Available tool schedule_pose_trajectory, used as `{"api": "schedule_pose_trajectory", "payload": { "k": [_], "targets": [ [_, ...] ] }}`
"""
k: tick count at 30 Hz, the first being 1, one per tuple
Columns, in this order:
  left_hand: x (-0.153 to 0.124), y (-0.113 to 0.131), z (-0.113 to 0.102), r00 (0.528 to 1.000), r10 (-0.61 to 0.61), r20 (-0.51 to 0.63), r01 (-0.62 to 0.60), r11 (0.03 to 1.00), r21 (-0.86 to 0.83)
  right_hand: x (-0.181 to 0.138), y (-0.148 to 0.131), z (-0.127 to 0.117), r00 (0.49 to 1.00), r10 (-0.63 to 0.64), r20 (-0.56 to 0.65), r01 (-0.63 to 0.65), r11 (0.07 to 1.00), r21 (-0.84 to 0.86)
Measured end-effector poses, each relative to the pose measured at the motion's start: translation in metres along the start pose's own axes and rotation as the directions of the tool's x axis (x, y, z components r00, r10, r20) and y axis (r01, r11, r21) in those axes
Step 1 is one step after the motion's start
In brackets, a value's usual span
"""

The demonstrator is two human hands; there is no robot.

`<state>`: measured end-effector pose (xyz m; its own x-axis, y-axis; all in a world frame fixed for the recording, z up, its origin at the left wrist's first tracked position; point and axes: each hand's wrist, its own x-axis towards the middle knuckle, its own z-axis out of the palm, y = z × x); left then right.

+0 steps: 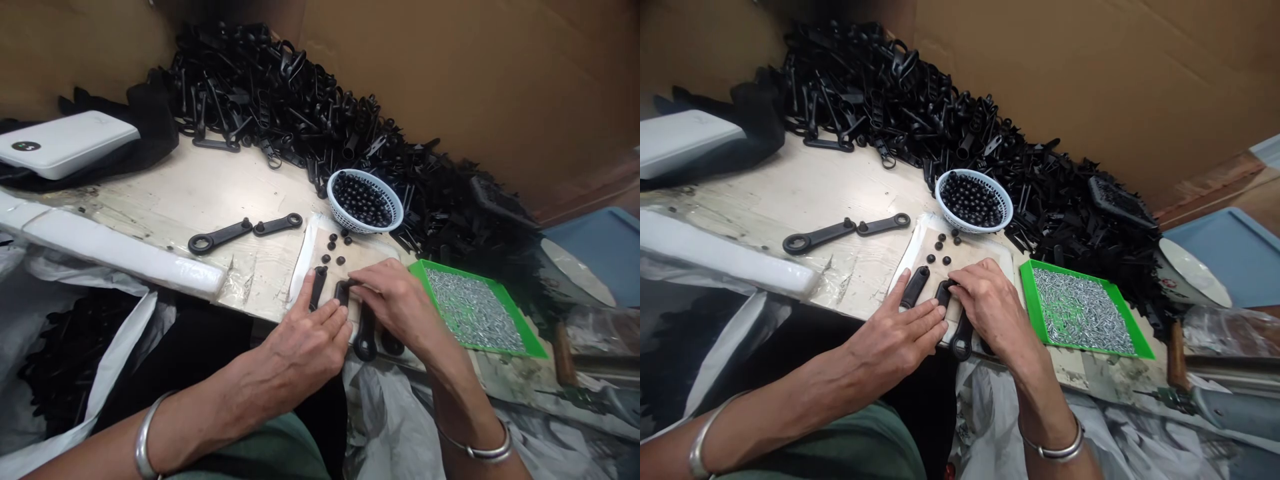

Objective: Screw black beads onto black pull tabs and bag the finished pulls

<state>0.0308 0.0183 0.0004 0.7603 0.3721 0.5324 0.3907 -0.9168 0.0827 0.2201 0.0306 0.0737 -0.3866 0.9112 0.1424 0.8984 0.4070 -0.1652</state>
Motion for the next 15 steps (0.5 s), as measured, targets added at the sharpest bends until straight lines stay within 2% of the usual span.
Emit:
{"api": "schedule_pose_trajectory", "payload": {
  "k": [4,10,15],
  "targets": [
    [0.002,0.001,-0.003,1.0,-0.018,0.007,0.018,1.0,-0.008,0.005,-0.003,-0.004,0.995,-0.07,0.074,0.074,0.996,-0.046],
    [0.004,0.001,-0.007,0.999,-0.029,0.02,0.03,0.999,-0.014,0.006,-0.011,-0.005,0.992,-0.041,0.116,0.052,0.994,-0.097],
    [0.003,0.001,-0.004,1.0,-0.017,-0.002,0.017,1.0,0.008,0.005,-0.002,-0.006,0.994,-0.032,0.101,0.031,0.999,0.011]
  ]
}}
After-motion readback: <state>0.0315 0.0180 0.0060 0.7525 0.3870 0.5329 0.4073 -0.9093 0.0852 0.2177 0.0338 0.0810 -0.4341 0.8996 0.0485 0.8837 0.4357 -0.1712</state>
